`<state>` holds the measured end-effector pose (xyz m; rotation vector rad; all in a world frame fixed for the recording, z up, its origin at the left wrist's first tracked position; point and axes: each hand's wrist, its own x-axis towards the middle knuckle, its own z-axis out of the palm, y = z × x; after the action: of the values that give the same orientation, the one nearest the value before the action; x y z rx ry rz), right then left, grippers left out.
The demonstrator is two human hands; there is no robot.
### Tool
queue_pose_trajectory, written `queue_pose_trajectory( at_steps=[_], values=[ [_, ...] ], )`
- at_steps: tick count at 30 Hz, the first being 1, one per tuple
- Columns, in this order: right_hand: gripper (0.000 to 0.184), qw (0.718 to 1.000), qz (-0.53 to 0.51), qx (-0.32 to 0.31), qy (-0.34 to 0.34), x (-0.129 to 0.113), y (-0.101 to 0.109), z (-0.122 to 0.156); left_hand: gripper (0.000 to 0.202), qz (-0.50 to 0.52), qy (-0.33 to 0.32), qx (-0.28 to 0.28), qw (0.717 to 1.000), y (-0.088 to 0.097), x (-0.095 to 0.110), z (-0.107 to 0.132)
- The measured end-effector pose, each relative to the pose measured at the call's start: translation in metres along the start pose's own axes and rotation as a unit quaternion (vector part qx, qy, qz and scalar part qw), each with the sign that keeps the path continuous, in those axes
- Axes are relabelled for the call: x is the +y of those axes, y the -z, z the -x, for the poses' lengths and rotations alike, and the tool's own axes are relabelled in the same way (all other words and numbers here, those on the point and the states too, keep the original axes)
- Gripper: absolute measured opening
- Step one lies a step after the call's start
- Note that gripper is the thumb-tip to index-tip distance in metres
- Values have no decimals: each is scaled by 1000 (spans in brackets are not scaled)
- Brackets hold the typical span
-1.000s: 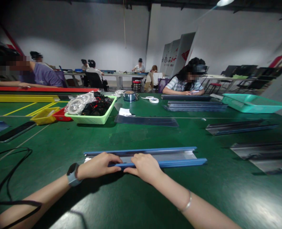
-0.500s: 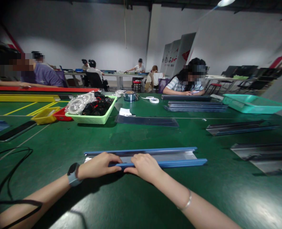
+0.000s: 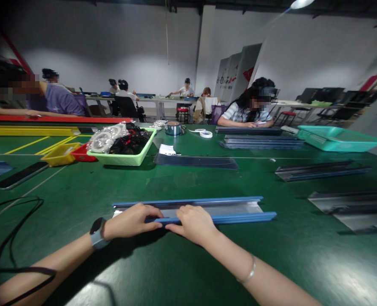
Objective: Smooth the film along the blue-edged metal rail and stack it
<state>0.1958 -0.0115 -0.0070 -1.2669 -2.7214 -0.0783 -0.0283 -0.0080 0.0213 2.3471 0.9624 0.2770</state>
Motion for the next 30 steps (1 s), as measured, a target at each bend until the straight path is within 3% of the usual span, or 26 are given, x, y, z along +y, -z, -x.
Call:
queue_pose_trajectory(
  at_steps=[30],
  values=[
    [50, 1000, 18, 7, 3, 0, -2, -1, 25, -15, -6, 6, 1000, -1, 0, 0]
  ],
)
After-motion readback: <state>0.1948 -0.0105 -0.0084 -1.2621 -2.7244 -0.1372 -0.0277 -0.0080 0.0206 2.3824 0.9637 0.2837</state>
